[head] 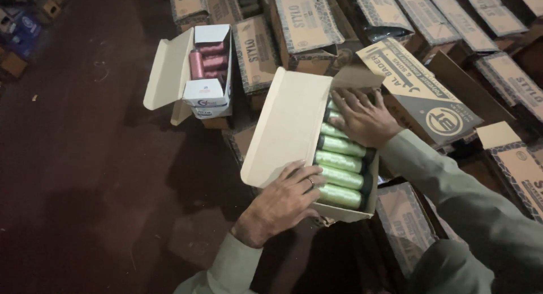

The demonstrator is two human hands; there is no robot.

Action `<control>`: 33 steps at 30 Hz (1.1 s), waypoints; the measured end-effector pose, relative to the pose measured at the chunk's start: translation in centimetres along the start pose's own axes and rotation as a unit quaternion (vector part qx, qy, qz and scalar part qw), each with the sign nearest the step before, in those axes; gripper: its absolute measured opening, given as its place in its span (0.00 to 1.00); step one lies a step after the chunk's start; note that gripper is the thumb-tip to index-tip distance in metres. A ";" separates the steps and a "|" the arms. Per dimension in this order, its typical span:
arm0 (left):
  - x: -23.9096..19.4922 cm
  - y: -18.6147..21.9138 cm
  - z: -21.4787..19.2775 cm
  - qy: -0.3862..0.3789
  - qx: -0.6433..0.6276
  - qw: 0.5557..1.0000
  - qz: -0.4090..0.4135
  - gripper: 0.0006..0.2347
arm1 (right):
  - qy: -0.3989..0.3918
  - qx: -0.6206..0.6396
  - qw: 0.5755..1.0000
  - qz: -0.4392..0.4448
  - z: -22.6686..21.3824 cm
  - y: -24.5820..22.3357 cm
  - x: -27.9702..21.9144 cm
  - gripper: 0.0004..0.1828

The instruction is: Opening boxes of thread cones, inspecting the cones for quality or quantity, and repacking them.

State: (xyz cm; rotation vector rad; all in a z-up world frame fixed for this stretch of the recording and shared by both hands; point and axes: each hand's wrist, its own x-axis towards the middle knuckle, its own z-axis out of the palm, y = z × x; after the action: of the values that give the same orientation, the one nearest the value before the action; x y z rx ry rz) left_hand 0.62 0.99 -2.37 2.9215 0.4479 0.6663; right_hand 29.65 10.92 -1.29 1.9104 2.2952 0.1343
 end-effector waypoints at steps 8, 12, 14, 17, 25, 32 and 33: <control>-0.2 -0.1 0.9 0.005 -0.003 1.000 0.007 0.18 | -0.020 -0.040 0.997 -0.070 -0.9 0.0 -1.2 0.44; -0.5 0.0 -0.3 -0.016 -0.022 1.000 -0.005 0.21 | -0.073 0.103 0.992 -0.029 -6.5 -1.3 -2.4 0.42; -0.5 0.4 -1.2 -0.027 -0.030 0.999 -0.013 0.21 | 0.022 0.002 0.996 -0.086 -2.3 -2.0 -4.0 0.44; -0.4 0.5 -1.8 -0.051 -0.037 0.998 -0.017 0.21 | 0.016 -0.084 0.989 -0.117 -2.1 -2.2 -4.5 0.48; -0.8 1.8 -3.5 -0.187 0.038 0.980 -0.064 0.29 | -0.069 0.064 0.984 -0.148 -5.0 -2.4 -5.7 0.43; -0.9 1.0 -2.4 -0.025 0.037 0.999 0.011 0.20 | -0.008 0.035 0.969 -0.246 -2.3 -1.6 -7.2 0.57; -0.9 0.8 -2.2 -0.021 0.008 1.000 0.020 0.25 | 0.061 0.025 0.959 -0.277 -1.7 -1.3 -7.4 0.54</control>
State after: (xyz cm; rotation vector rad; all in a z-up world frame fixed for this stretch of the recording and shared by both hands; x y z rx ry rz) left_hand -0.93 0.06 -0.58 2.9595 0.3934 0.6089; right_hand 29.36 3.43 0.59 1.2318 2.8376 0.1281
